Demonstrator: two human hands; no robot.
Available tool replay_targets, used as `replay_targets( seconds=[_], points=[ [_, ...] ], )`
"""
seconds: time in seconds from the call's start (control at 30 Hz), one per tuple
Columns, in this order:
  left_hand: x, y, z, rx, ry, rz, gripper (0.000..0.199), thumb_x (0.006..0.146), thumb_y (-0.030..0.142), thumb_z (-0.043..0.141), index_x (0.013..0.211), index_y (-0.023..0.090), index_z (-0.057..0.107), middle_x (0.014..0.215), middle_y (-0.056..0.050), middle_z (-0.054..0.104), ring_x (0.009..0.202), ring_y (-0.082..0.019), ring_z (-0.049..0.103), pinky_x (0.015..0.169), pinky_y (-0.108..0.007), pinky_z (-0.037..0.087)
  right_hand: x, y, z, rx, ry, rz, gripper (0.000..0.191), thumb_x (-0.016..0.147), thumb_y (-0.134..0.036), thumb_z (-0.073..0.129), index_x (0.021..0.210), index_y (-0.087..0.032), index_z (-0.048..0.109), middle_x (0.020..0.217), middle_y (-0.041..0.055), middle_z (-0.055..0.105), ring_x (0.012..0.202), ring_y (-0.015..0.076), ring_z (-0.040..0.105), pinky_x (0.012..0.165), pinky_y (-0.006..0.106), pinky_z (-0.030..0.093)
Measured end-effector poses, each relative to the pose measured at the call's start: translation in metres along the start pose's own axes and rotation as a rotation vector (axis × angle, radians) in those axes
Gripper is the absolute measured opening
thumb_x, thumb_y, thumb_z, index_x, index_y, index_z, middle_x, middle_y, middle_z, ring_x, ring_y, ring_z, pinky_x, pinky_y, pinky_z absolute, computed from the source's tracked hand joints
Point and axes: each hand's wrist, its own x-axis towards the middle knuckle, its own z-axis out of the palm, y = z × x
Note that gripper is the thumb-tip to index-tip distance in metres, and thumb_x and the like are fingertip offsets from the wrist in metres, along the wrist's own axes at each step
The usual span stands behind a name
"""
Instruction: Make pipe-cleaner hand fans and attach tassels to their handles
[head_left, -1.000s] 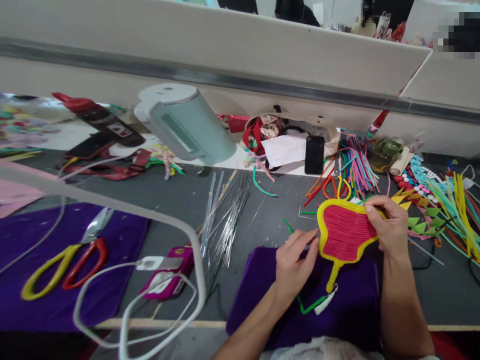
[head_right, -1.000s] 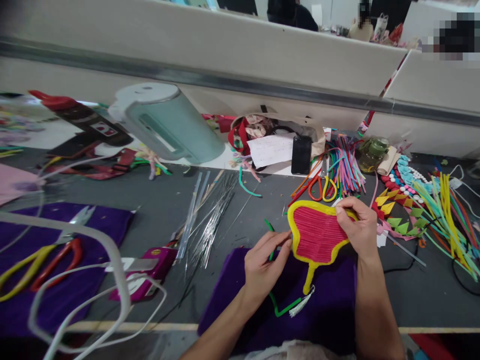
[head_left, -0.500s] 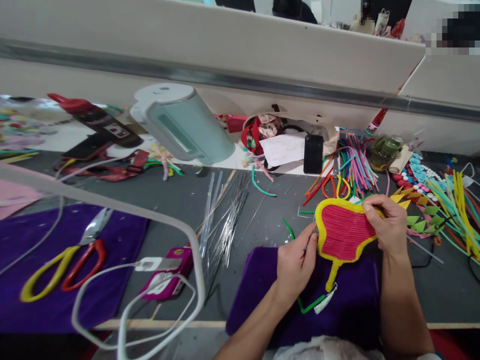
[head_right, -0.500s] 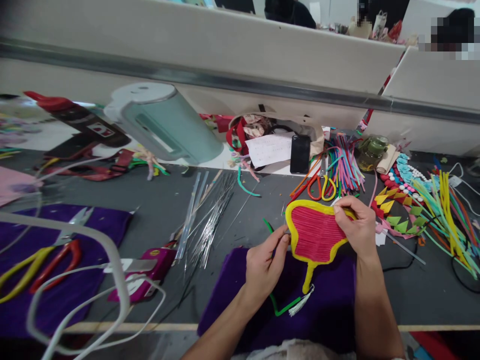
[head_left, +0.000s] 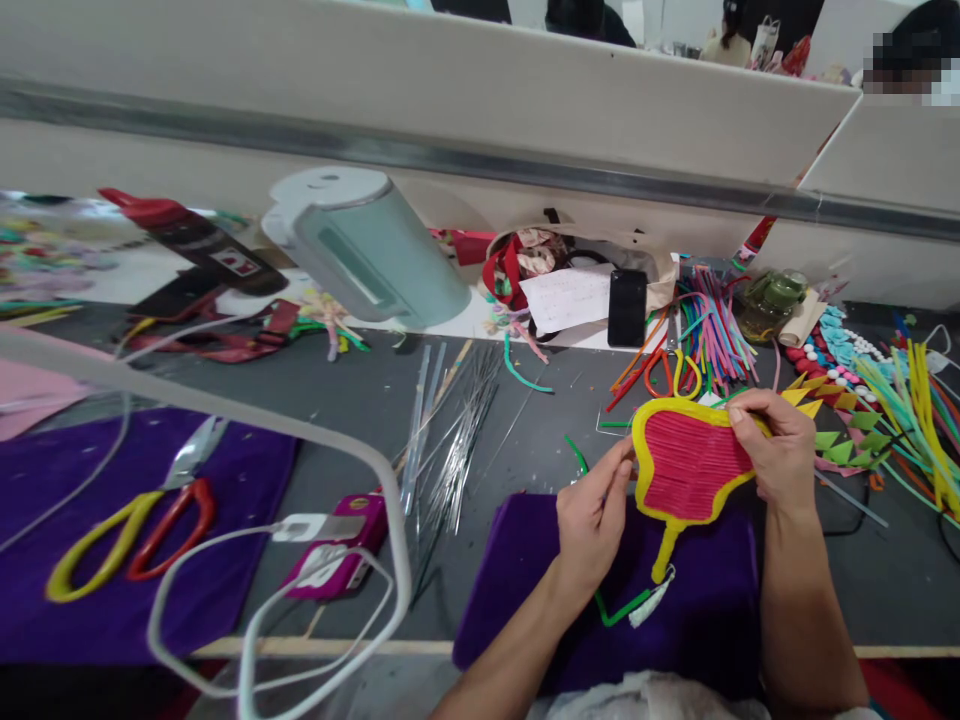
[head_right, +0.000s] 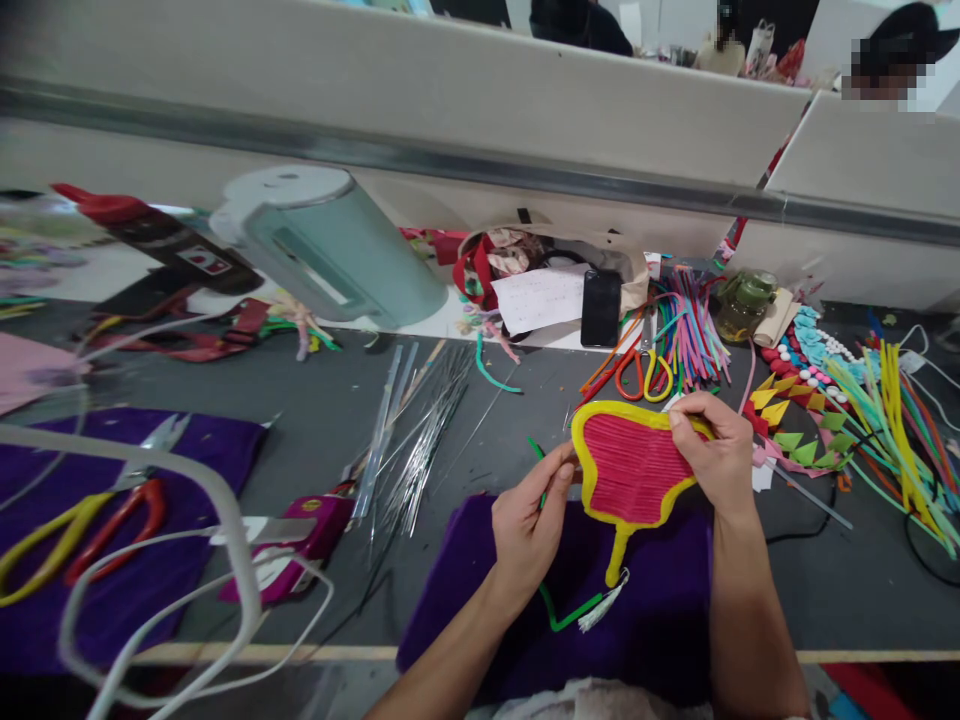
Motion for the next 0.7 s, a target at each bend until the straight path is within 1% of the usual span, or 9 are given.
replay_targets(
  seconds=[0.13,0.27,0.33,0.4,0.47,0.57,0.7],
  points=[
    [0.001,-0.001,0.002,-0.011,-0.016,-0.008,0.03,0.094,0.019,0.051,0.12,0.021,0.066,0.108,-0.005,0.074,0.088,-0.017,0.073,0.08,-0.026,0.057,0.0,0.0,0.0,0.003,-0.002,-0.002,0.008,0.081,-0.022,0.064,0.074,-0.022,0.066,0.071,-0.0013,0.064,0.066,0.015,0.058,0.062,0.025,0.047],
    [0.0,-0.001,0.006,-0.068,-0.036,-0.08,0.027,0.095,0.023,0.05,0.115,0.02,0.068,0.109,-0.007,0.073,0.095,-0.019,0.07,0.086,-0.03,0.055,0.001,-0.001,0.0,-0.019,-0.001,-0.005,0.009,0.081,-0.024,0.064,0.072,-0.021,0.065,0.07,-0.0011,0.063,0.064,0.0151,0.058,0.06,0.026,0.047],
    [-0.004,-0.002,0.009,-0.135,-0.025,-0.125,0.027,0.095,0.025,0.05,0.116,0.019,0.066,0.11,-0.009,0.072,0.097,-0.02,0.069,0.088,-0.032,0.055,0.001,-0.001,0.0,-0.024,-0.002,-0.003,0.009,0.081,-0.024,0.064,0.072,-0.021,0.065,0.069,-0.0011,0.063,0.064,0.0152,0.058,0.06,0.026,0.047],
    [-0.009,-0.003,0.011,-0.24,0.031,-0.179,0.026,0.095,0.027,0.05,0.117,0.018,0.062,0.106,-0.009,0.072,0.093,-0.019,0.069,0.083,-0.031,0.056,0.001,0.0,0.0,-0.024,-0.001,-0.006,0.009,0.081,-0.024,0.064,0.073,-0.022,0.065,0.07,-0.0012,0.063,0.064,0.0153,0.058,0.06,0.026,0.047],
    [-0.015,-0.006,0.013,-0.319,0.094,-0.223,0.021,0.094,0.027,0.053,0.111,0.018,0.06,0.098,-0.008,0.071,0.087,-0.017,0.069,0.076,-0.028,0.057,0.001,0.001,0.0,-0.017,-0.001,-0.01,0.008,0.081,-0.023,0.064,0.073,-0.022,0.065,0.07,-0.0015,0.063,0.065,0.0152,0.058,0.061,0.026,0.047],
    [-0.021,-0.01,0.015,-0.325,0.138,-0.27,0.013,0.091,0.029,0.058,0.098,0.018,0.062,0.087,-0.005,0.068,0.079,-0.015,0.068,0.072,-0.026,0.057,0.001,0.003,0.0,-0.011,0.004,-0.005,0.007,0.081,-0.023,0.064,0.074,-0.022,0.065,0.071,-0.0016,0.063,0.065,0.0151,0.058,0.061,0.026,0.047],
    [-0.02,-0.012,0.016,-0.327,0.178,-0.292,0.013,0.091,0.029,0.058,0.096,0.018,0.063,0.084,-0.003,0.065,0.074,-0.015,0.067,0.066,-0.026,0.056,0.001,0.003,0.0,-0.006,0.007,-0.004,0.007,0.08,-0.023,0.065,0.074,-0.022,0.066,0.071,-0.0011,0.063,0.065,0.0156,0.058,0.062,0.027,0.047]
  ],
)
